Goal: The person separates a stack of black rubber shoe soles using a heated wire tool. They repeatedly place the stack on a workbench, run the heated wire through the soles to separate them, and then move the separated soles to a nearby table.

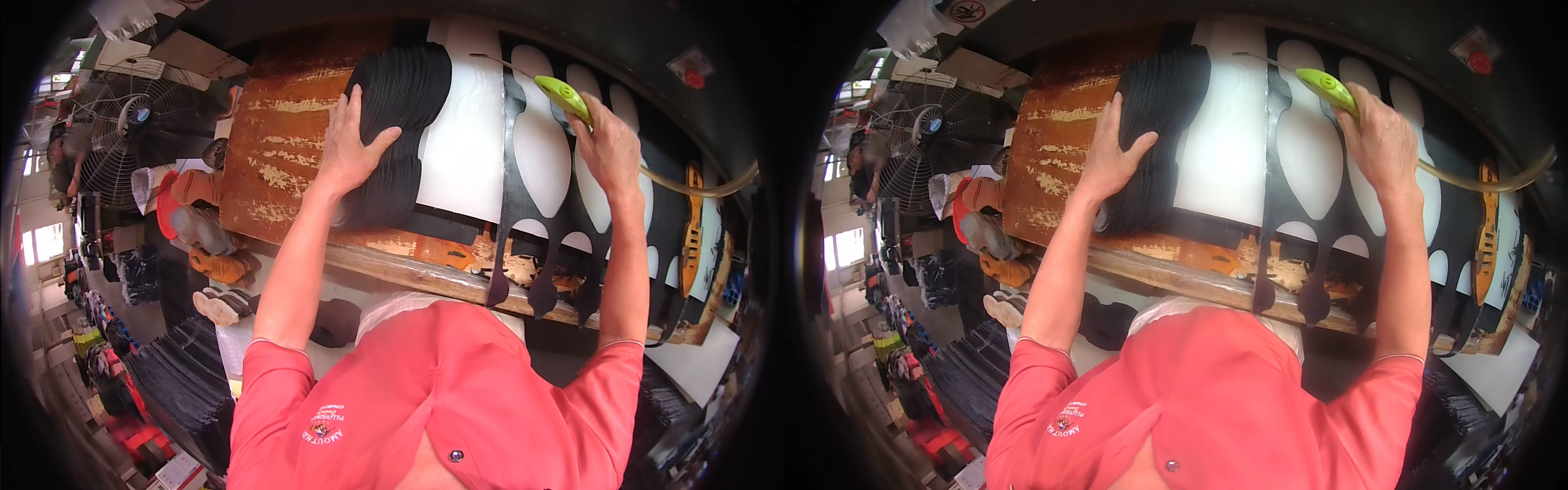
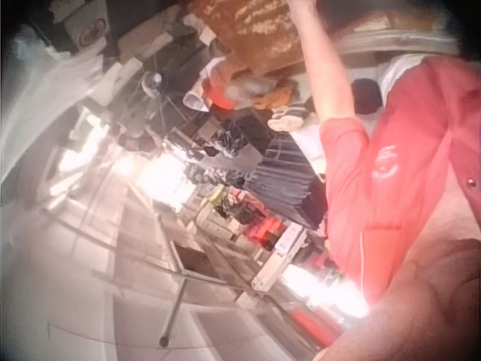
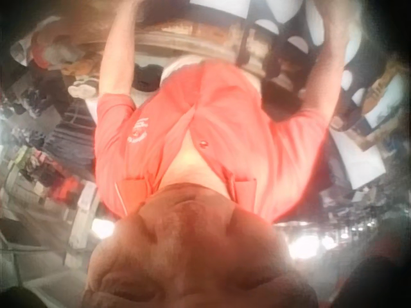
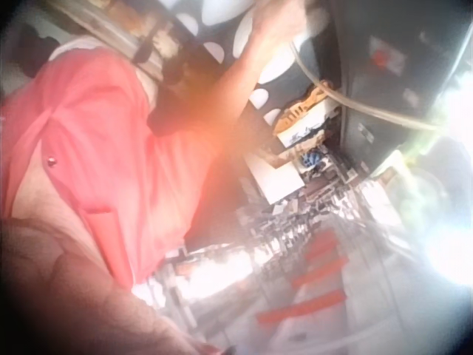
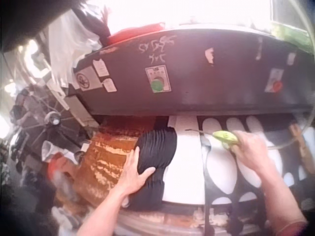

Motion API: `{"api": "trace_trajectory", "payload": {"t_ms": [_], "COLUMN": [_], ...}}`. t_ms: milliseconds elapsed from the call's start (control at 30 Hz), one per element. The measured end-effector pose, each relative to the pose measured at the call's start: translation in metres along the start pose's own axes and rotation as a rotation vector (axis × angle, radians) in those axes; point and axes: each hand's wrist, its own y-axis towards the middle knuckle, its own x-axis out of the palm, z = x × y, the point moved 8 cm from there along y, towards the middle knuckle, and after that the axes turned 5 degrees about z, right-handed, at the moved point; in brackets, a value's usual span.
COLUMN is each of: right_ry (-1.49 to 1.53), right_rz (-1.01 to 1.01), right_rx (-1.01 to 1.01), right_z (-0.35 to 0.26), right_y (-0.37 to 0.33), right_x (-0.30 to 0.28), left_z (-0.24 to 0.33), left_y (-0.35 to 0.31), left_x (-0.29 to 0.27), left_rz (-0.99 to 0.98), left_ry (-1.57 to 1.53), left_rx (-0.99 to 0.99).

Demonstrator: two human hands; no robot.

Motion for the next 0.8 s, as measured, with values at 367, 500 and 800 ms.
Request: {"api": "trace_trajectory", "payload": {"t_ms": [367,500,800], "right_ry": [0.004,0.041,0.014], "right_rz": [-0.176,-0.272,-0.179], "right_rx": [0.005,0.071,0.107], "right_z": [-0.089,-0.108,-0.099], "right_y": [0.044,0.037,0.030], "right_x": [0.059,0.090,0.097], "left_z": [-0.036,-0.066,-0.092], "left_y": [0.023,0.035,0.052], "left_x": [-0.025,-0.026,-0.020], "left_rz": [0.188,0.103,0.167], "left_ry": [0.226,0.249,0.350], "left_rx": [0.406,0.316,0.246]}}
